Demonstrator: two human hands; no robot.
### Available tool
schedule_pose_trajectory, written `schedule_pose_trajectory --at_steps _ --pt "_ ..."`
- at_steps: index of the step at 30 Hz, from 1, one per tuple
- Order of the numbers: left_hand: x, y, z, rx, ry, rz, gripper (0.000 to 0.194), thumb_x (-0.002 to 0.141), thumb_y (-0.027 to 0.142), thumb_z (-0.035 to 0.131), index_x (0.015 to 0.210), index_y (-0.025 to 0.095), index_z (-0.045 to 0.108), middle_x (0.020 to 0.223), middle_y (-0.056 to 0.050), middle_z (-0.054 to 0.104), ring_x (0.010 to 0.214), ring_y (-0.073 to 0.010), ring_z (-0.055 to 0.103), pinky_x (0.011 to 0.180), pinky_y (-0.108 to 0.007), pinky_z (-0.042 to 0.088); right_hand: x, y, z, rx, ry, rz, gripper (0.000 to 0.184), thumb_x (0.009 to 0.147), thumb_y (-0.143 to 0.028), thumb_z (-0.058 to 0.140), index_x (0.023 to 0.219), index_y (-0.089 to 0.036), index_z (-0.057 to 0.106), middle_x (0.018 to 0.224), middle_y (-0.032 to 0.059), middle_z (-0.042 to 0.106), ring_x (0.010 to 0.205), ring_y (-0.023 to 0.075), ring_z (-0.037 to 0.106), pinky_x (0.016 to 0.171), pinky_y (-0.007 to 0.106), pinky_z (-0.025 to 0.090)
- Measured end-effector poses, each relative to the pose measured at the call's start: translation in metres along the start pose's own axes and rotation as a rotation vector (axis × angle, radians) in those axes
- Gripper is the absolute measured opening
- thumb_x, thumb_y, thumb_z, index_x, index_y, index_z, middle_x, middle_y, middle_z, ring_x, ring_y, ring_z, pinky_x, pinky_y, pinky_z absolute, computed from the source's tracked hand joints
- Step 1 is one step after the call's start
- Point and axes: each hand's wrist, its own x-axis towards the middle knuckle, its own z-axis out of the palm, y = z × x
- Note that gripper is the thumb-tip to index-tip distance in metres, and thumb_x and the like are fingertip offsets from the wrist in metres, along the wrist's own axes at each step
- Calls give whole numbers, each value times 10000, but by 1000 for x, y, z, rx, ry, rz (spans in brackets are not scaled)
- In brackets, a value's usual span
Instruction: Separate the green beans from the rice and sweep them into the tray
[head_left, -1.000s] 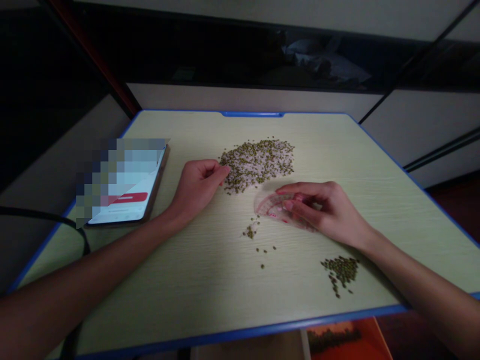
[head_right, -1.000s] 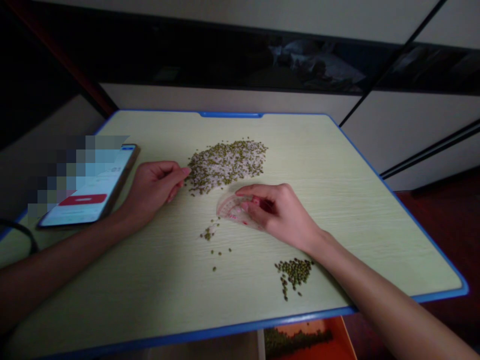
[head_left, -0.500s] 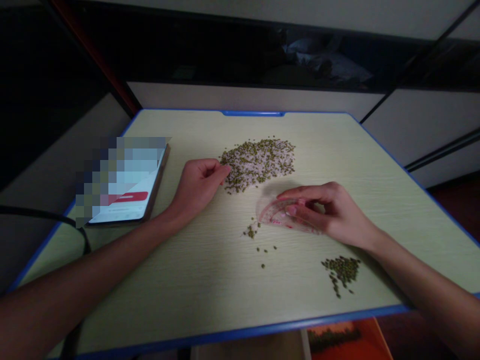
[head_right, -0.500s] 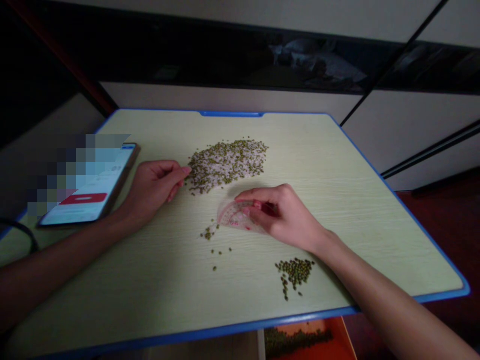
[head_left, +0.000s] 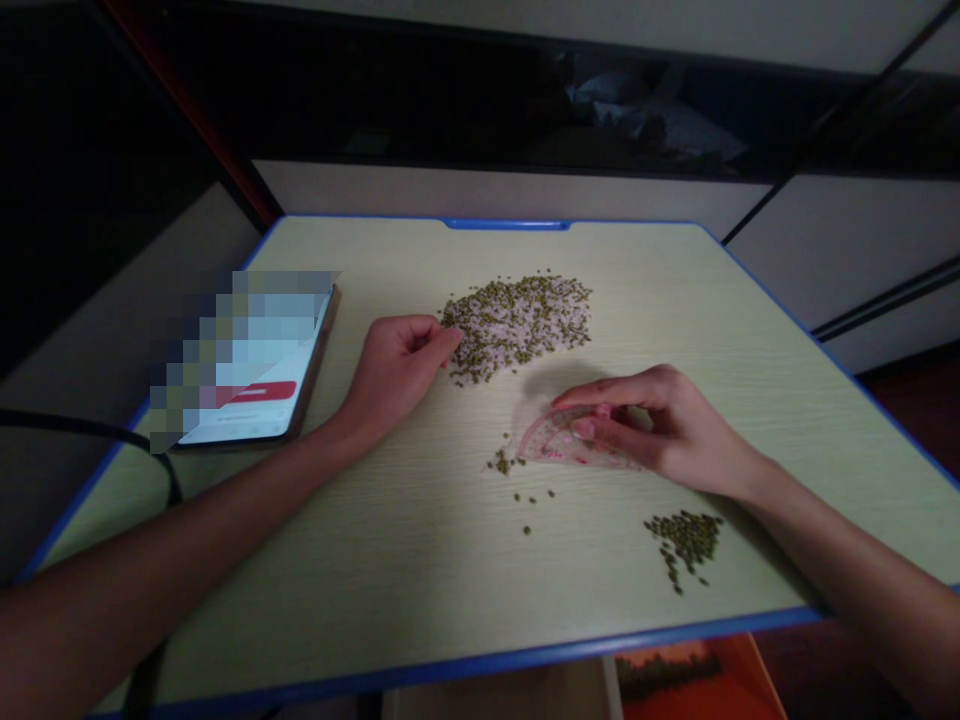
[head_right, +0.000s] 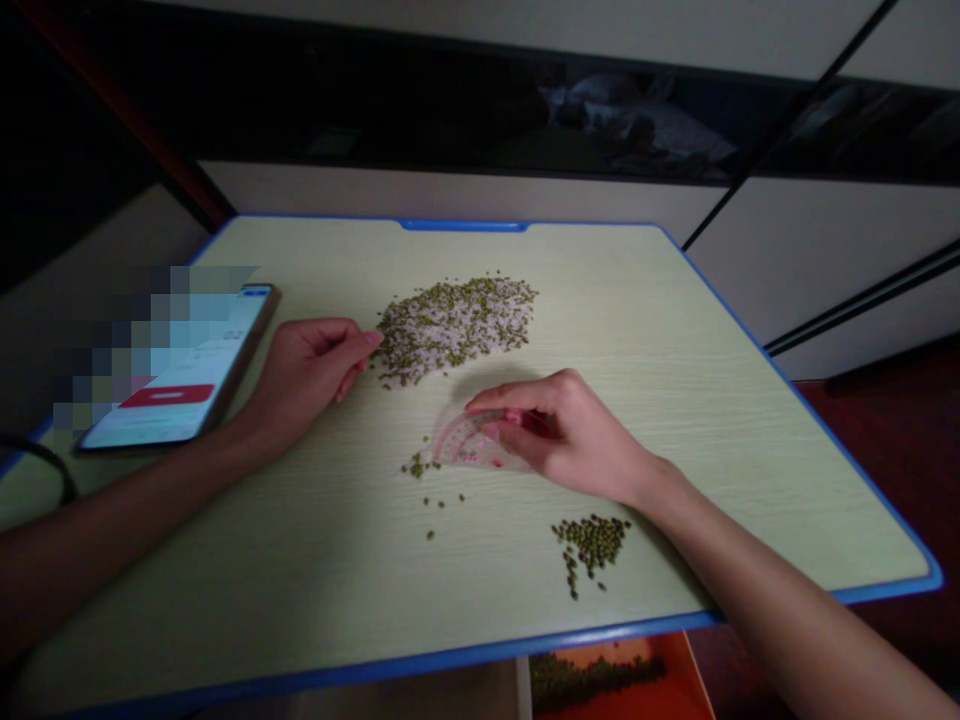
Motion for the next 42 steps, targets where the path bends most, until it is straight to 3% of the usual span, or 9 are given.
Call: schedule_pose_trajectory --at_steps 9,22,32,35,42 --pt "0 -1 0 -6 1 -2 336 735 186 533 414 179 434 306 84 340 335 -49 282 399 -221 223 -1 0 -2 -12 -28 -1 245 785 -113 542 958 -92 715 572 12 600 428 57 376 384 193 252" --pt "1 -1 0 -17 2 6 338 733 178 537 411 178 434 311 84 351 332 -46 283 386 -222 211 1 -5 2 9 -56 -40 236 789 -121 541 943 -66 711 622 26 631 426 49 348 373 201 238" --pt "0 0 0 0 7 -12 326 726 202 532 417 185 428 320 76 347 346 -56 286 388 -222 214 -1 -6 6 -1 -99 -96 232 822 -179 544 960 -97 711 533 -1 566 422 57 335 389 206 246" --pt "0 0 0 2 4 -13 330 728 193 531 415 185 425 316 78 345 341 -55 284 388 -221 216 -1 -9 9 10 -88 -79 240 816 -179 540 951 -83 712 536 7 566 434 63 373 399 200 271" --pt "0 0 0 5 0 -3 333 730 189 528 413 186 429 315 81 349 341 -56 290 398 -227 227 -2 -9 5 -9 -35 21 276 757 -118 526 952 -103 720 492 -25 498 405 53 299 369 200 197"
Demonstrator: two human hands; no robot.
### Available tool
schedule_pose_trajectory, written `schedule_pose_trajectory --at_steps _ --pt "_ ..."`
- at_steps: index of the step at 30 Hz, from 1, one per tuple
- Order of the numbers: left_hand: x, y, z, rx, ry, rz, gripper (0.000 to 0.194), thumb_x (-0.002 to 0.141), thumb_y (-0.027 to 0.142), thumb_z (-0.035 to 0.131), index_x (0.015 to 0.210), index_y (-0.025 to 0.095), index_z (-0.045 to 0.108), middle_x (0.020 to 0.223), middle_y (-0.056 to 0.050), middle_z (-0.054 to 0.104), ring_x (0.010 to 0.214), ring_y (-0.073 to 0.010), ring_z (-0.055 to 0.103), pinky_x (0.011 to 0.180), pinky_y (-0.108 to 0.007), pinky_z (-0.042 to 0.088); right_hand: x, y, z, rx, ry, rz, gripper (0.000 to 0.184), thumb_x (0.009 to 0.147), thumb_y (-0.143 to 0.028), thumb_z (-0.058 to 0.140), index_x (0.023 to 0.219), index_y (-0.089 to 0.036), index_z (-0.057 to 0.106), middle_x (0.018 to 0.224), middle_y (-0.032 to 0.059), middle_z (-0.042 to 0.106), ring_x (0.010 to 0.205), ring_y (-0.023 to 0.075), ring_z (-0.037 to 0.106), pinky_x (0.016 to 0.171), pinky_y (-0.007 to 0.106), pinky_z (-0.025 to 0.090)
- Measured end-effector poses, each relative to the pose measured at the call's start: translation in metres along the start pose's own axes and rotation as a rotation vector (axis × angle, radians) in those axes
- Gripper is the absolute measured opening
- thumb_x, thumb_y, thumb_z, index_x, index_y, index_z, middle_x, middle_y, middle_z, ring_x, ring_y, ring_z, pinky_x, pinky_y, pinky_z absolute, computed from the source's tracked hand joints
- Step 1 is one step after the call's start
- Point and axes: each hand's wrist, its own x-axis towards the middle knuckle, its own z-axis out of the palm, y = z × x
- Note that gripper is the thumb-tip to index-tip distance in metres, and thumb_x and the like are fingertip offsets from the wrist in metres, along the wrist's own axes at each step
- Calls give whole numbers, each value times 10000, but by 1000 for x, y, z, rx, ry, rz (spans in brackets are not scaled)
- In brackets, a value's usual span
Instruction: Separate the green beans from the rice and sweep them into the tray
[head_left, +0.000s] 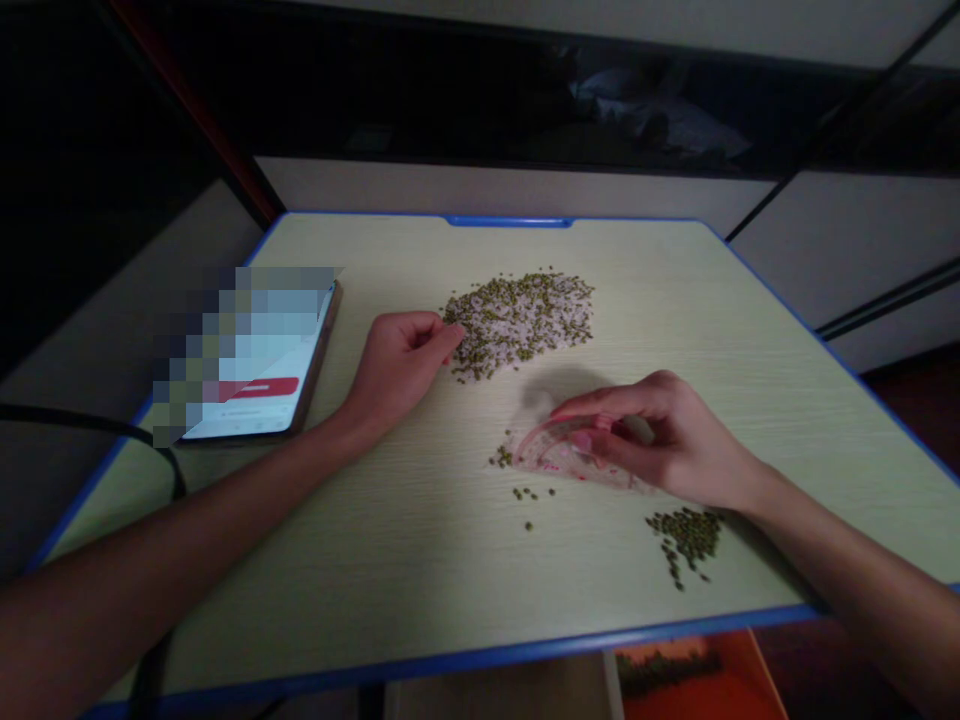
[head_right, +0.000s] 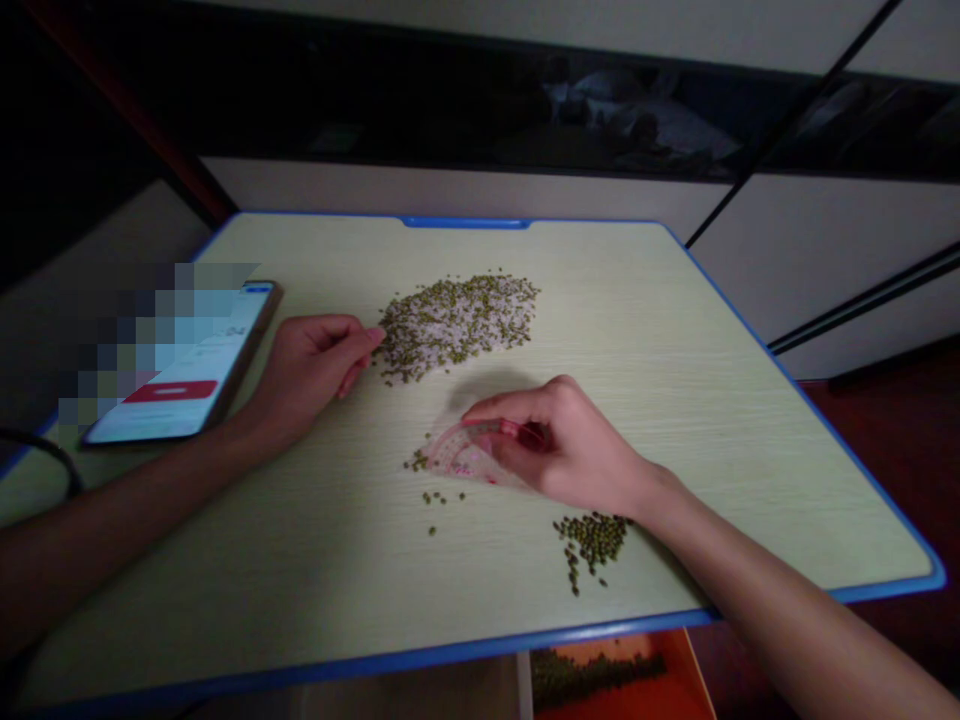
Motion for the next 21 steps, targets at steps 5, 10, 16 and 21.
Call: schedule_pose_trajectory --at_steps 5,10,16,21 --pt "0 0 0 -19 0 -5 332 722 197 534 407 186 429 320 78 350 344 -55 291 395 -232 224 -2 1 -5 17 33 34 279 741 -114 528 936 -104 726 465 -35 456 400 56 317 370 197 204" --pt "0 0 0 -14 -5 -2 334 728 208 529 410 186 428 323 74 347 351 -57 292 399 -226 230 -6 3 -9 30 69 53 253 758 -148 549 938 -126 725 492 -17 503 413 71 341 382 206 254" --pt "0 0 0 -16 -2 0 333 732 201 530 415 186 429 319 77 349 344 -55 288 397 -226 226 -5 7 -10 27 104 70 238 765 -142 558 936 -139 723 553 2 565 430 71 347 388 209 256" --pt "0 -1 0 -24 -2 0 332 732 194 533 415 185 435 309 79 350 337 -55 285 391 -226 220 -4 7 -9 -1 41 56 243 769 -147 553 946 -138 720 554 0 590 411 57 345 375 199 219"
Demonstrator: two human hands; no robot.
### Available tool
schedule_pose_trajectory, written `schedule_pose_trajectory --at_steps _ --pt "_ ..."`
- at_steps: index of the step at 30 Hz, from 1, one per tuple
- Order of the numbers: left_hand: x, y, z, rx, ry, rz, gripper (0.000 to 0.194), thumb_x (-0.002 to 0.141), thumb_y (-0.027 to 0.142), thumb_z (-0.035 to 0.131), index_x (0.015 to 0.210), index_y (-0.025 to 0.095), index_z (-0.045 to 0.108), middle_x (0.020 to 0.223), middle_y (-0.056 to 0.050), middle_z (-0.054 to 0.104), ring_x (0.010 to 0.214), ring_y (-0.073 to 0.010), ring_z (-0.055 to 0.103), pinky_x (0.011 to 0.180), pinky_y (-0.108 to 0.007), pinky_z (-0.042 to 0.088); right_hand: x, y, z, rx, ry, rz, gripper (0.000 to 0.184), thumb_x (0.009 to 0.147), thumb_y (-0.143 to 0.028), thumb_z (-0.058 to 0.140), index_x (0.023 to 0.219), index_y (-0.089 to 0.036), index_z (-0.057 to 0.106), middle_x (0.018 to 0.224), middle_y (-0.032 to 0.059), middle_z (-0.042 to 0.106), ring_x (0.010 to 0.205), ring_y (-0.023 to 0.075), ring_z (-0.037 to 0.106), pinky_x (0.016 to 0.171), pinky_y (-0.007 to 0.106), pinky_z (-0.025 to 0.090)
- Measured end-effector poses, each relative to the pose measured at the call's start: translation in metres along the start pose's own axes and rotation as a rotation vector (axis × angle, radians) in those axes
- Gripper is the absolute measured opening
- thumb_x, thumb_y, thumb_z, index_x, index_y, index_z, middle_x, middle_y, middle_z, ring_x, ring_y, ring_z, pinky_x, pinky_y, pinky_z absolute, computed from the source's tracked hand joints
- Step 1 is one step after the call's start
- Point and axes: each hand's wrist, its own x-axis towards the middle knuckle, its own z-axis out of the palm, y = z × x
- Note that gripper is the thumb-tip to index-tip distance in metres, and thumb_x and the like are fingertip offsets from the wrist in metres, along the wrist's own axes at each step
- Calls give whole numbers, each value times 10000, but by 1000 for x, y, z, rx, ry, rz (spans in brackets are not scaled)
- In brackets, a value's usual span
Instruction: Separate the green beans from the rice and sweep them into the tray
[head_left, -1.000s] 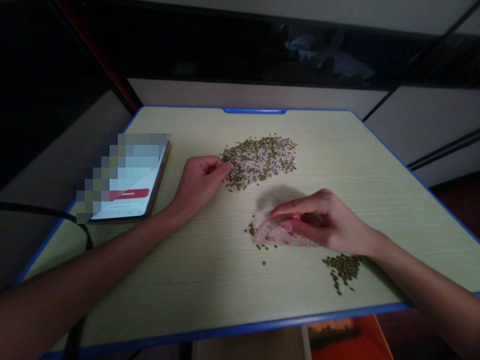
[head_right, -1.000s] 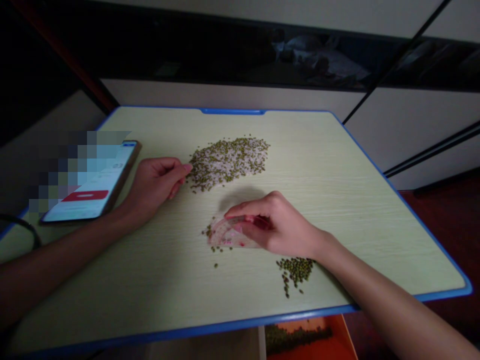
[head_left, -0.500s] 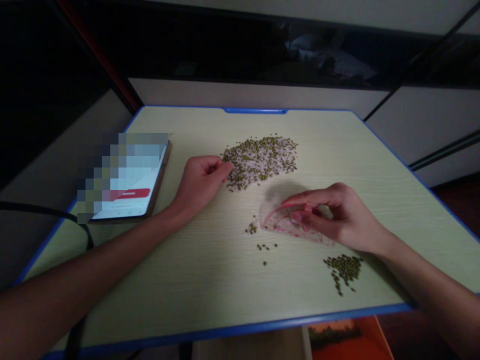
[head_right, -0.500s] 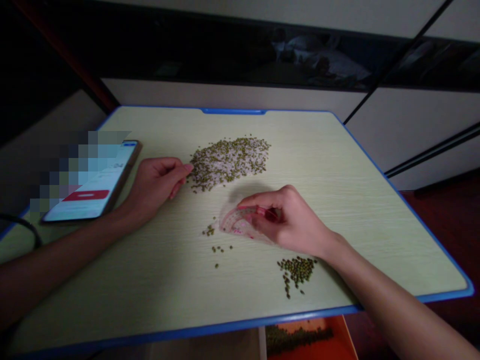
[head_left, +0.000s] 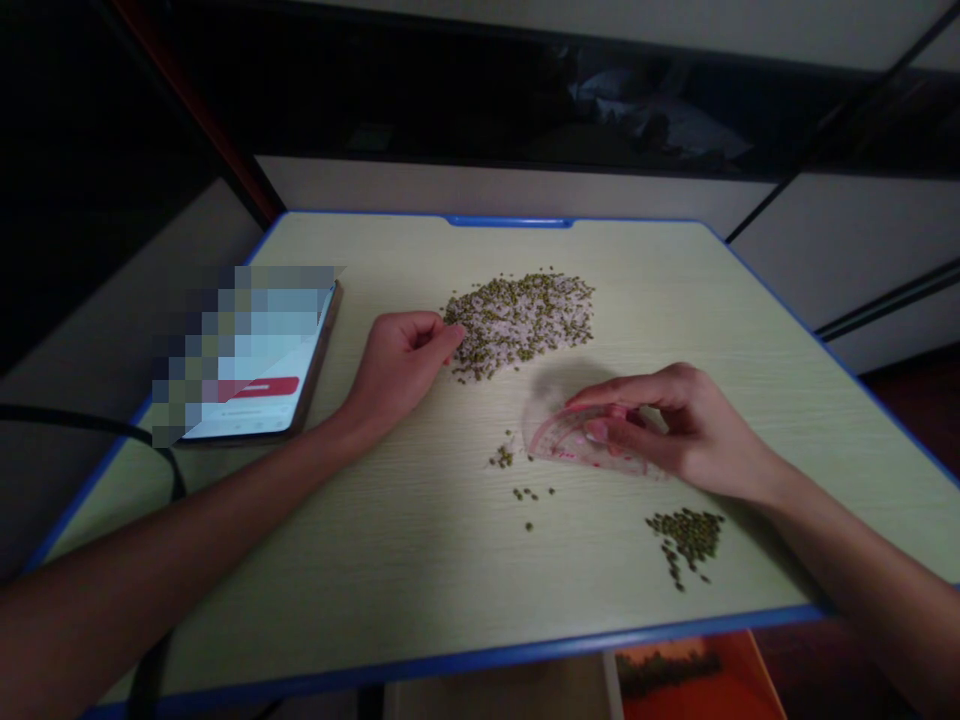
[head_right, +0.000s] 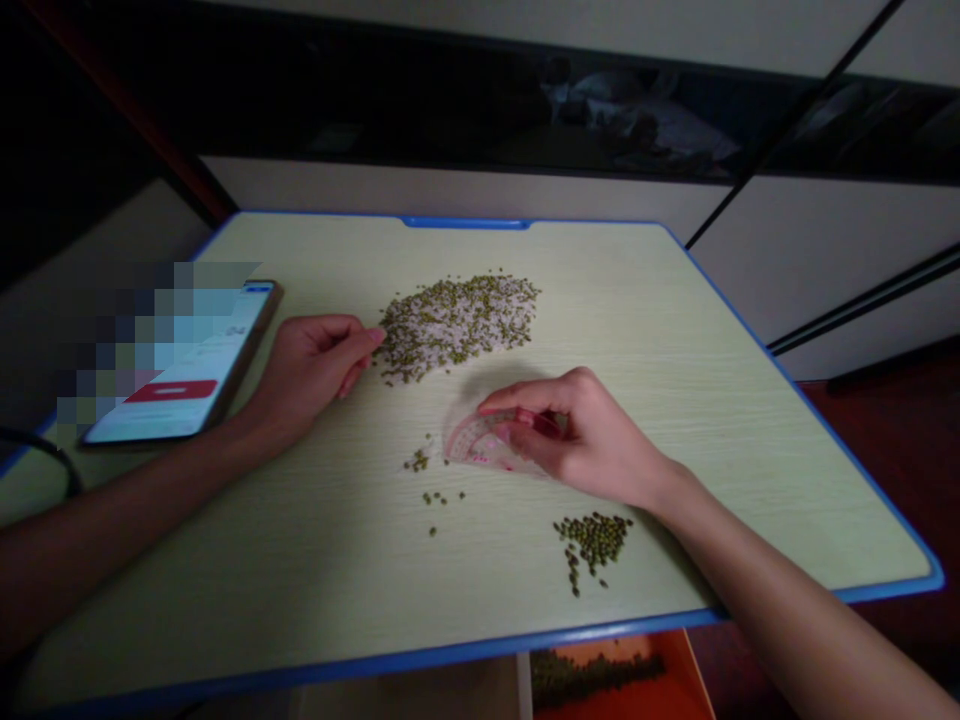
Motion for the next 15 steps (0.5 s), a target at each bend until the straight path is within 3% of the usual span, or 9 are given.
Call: schedule_pose_trajectory --at_steps 11,15 --pt "0 1 0 15 10 -1 326 719 205 533 408 185 437 327 71 351 354 -57 295 391 -222 225 2 -4 6 33 -56 -34 250 771 -137 537 947 -116 713 532 4 587 428 69 384 381 195 247" --pt "0 0 0 5 11 5 331 722 198 536 406 183 436 324 74 350 350 -55 292 391 -222 222 4 -5 8 41 -61 -33 266 759 -124 527 948 -98 712 489 -19 517 410 61 348 369 193 216"
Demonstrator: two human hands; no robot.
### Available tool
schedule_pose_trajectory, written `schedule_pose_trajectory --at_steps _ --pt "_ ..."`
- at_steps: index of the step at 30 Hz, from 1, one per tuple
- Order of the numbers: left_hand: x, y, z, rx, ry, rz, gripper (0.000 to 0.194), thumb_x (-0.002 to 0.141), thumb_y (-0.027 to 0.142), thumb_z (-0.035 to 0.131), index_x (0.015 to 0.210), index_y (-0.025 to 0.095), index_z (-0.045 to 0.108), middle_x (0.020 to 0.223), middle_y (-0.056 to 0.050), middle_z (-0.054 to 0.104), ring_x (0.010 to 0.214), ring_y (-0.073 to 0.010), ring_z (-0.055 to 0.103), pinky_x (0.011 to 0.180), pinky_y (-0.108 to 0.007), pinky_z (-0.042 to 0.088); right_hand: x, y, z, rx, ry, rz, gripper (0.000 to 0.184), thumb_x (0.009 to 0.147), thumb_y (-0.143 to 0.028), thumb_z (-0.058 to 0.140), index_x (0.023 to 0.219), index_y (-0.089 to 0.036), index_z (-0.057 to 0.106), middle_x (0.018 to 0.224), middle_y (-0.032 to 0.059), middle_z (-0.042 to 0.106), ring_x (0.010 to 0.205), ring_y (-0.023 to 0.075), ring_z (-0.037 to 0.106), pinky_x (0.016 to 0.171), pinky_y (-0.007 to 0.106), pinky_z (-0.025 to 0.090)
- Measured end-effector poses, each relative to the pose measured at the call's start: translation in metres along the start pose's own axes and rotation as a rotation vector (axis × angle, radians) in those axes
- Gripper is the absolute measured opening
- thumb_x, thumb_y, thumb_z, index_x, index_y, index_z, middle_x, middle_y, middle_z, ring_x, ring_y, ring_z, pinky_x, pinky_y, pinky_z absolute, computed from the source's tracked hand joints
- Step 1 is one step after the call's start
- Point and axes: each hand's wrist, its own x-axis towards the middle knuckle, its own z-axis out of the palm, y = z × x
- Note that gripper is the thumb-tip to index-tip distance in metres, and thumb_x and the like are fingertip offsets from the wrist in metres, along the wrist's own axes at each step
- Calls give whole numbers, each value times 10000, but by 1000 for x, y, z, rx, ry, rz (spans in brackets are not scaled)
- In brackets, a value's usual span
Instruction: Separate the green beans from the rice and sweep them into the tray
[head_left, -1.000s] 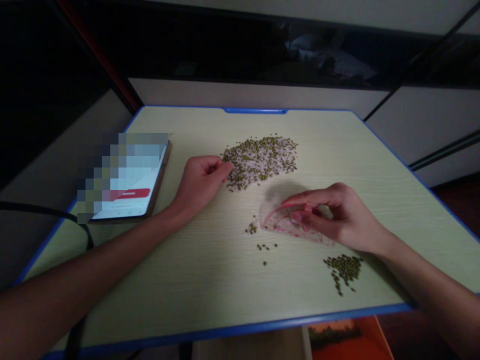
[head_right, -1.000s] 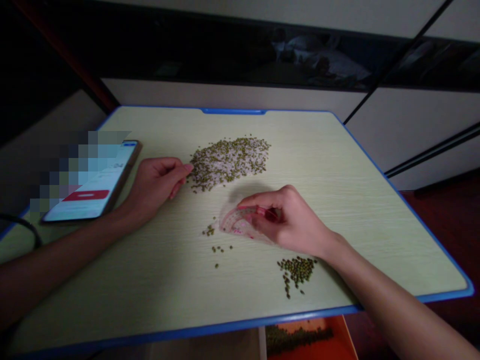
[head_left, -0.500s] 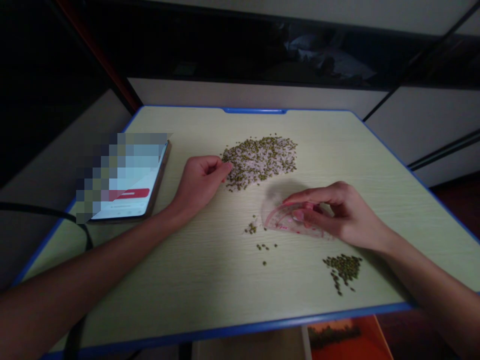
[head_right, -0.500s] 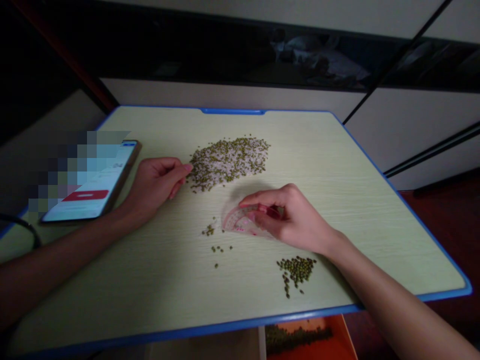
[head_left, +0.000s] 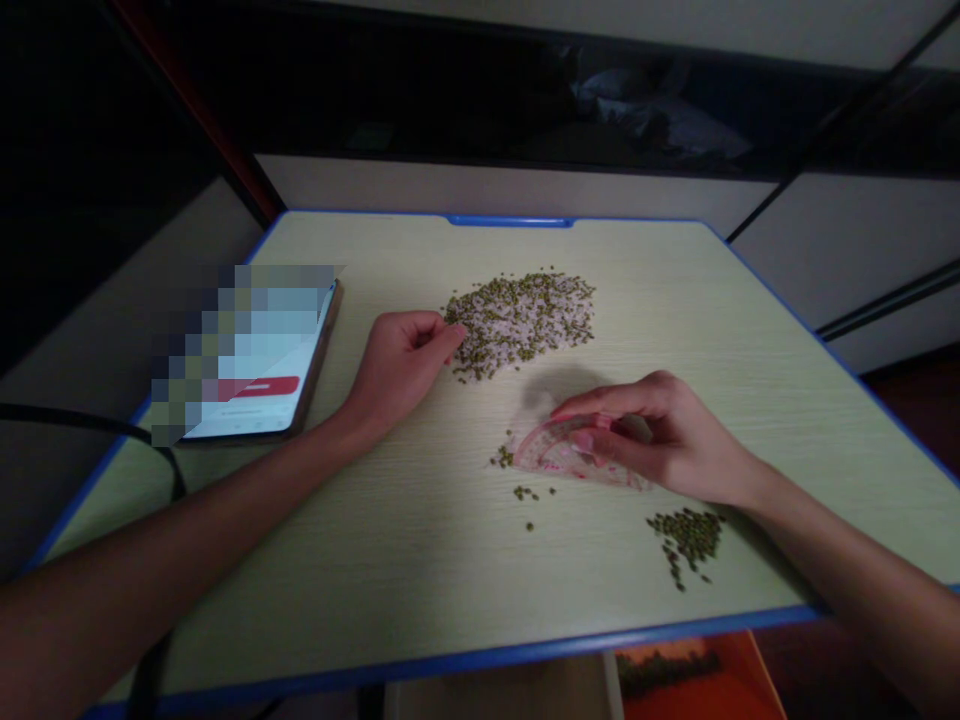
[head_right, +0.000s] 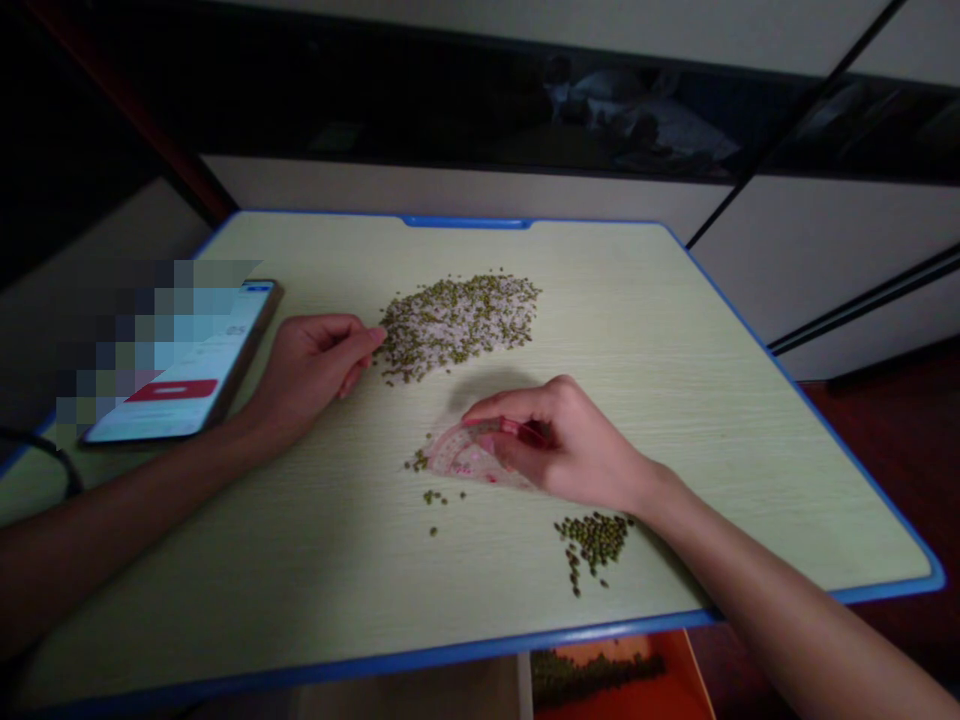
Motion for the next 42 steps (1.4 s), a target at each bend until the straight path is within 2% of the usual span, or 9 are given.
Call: schedule_pose_trajectory --at_steps 5,11,17,20,28,36,42 --pt "0 0 0 -7 -8 -6 337 731 190 537 408 182 439 316 78 347 343 -53 285 391 -225 218 0 0 -1 0 72 35 250 756 -155 540 914 -83 721 476 -18 499 397 61 332 362 194 234" --pt "0 0 -1 -1 -6 -3 340 730 186 536 404 183 437 315 76 351 345 -55 290 393 -228 223 0 -1 1 72 122 72 272 761 -212 552 938 -81 711 564 33 608 426 85 433 397 212 317" --pt "1 -1 -1 -8 -9 9 343 730 184 533 402 182 435 307 81 344 335 -51 285 389 -227 221 3 -3 8 110 89 93 272 760 -198 545 922 -50 705 510 5 539 410 63 361 379 197 276" --pt "1 -2 0 -12 -2 8 340 729 182 536 404 181 437 306 83 344 330 -49 284 381 -227 207 3 -2 9 136 92 110 275 758 -195 540 924 -49 702 532 16 557 425 69 390 389 199 293" --pt "1 0 0 -7 1 6 345 729 173 536 399 178 434 315 80 346 341 -51 284 394 -224 218 3 -1 6 133 211 126 257 734 -201 576 905 -63 708 491 -3 527 403 76 395 375 208 294" --pt "1 -1 1 0 9 4 334 718 188 542 401 177 436 313 76 345 344 -52 286 396 -220 218 5 -1 11 175 139 160 274 740 -217 572 928 -60 696 536 32 582 425 103 463 398 233 328" --pt "1 0 0 -8 3 6 345 725 173 544 396 177 440 294 81 350 326 -47 287 387 -224 218 3 1 5 139 227 194 229 709 -191 582 868 -81 703 479 11 562 381 84 417 364 211 299"
